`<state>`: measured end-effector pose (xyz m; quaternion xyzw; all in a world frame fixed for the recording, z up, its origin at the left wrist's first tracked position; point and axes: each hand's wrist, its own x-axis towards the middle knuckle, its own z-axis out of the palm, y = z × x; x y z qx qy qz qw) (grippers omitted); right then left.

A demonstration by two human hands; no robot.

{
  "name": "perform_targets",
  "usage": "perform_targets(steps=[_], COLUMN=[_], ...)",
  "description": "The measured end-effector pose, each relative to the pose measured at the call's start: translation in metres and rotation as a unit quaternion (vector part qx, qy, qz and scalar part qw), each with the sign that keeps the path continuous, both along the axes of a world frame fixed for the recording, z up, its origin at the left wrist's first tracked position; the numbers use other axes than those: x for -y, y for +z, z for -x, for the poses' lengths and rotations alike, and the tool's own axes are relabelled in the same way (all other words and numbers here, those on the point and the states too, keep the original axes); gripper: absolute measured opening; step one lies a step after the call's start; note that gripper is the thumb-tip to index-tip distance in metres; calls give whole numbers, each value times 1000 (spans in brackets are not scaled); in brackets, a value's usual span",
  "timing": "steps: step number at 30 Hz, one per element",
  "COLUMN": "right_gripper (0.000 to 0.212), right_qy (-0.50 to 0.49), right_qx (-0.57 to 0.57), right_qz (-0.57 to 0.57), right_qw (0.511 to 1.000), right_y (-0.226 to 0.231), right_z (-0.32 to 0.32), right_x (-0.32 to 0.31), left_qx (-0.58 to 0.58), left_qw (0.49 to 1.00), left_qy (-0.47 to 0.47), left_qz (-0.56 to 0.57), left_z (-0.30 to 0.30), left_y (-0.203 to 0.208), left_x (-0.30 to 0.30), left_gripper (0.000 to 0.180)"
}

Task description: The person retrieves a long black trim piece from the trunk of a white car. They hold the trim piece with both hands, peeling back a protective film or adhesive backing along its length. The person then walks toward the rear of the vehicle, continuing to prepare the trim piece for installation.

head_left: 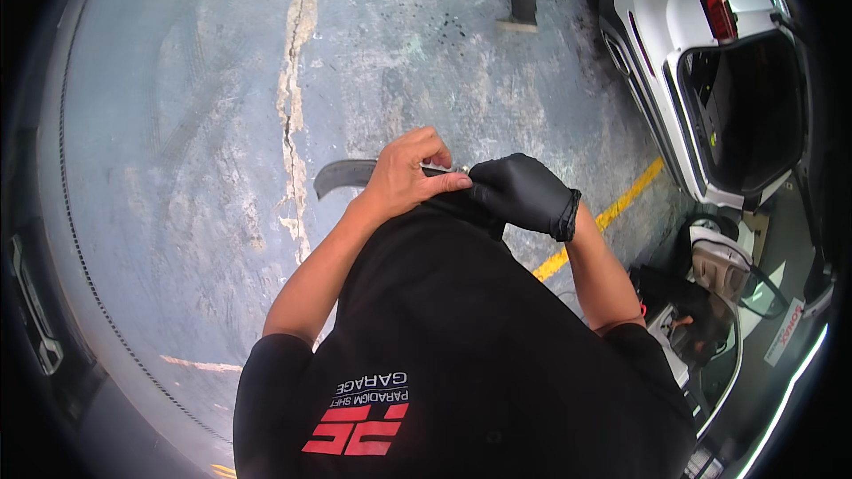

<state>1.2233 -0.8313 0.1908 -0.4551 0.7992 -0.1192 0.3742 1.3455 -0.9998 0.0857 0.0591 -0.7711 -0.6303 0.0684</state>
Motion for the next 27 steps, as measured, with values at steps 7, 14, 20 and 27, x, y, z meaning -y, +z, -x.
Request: perform_targets(steps=[7, 14, 20, 27], right_gripper=[31, 46, 32, 22], right_qy=[-16, -85, -245, -334], right_qx=[136, 210, 146, 221], right_qz=[-71, 2, 7, 44], right_qw=[988, 974, 958, 915], right_y=[8, 7, -19, -8], right_z=[18, 21, -13, 1], right_x=[-13, -45, -54, -65], left_qx=[23, 57, 33, -6], left_qw=[994, 989, 979, 970], left_qy=[-71, -62, -132, -176], left_qz=[-79, -123, -150, -170], left_z=[1, 3, 2, 15], left_y=[-17, -28, -36, -17], left_x=[-31, -37, -28, -12], left_gripper=[40, 29, 18, 21])
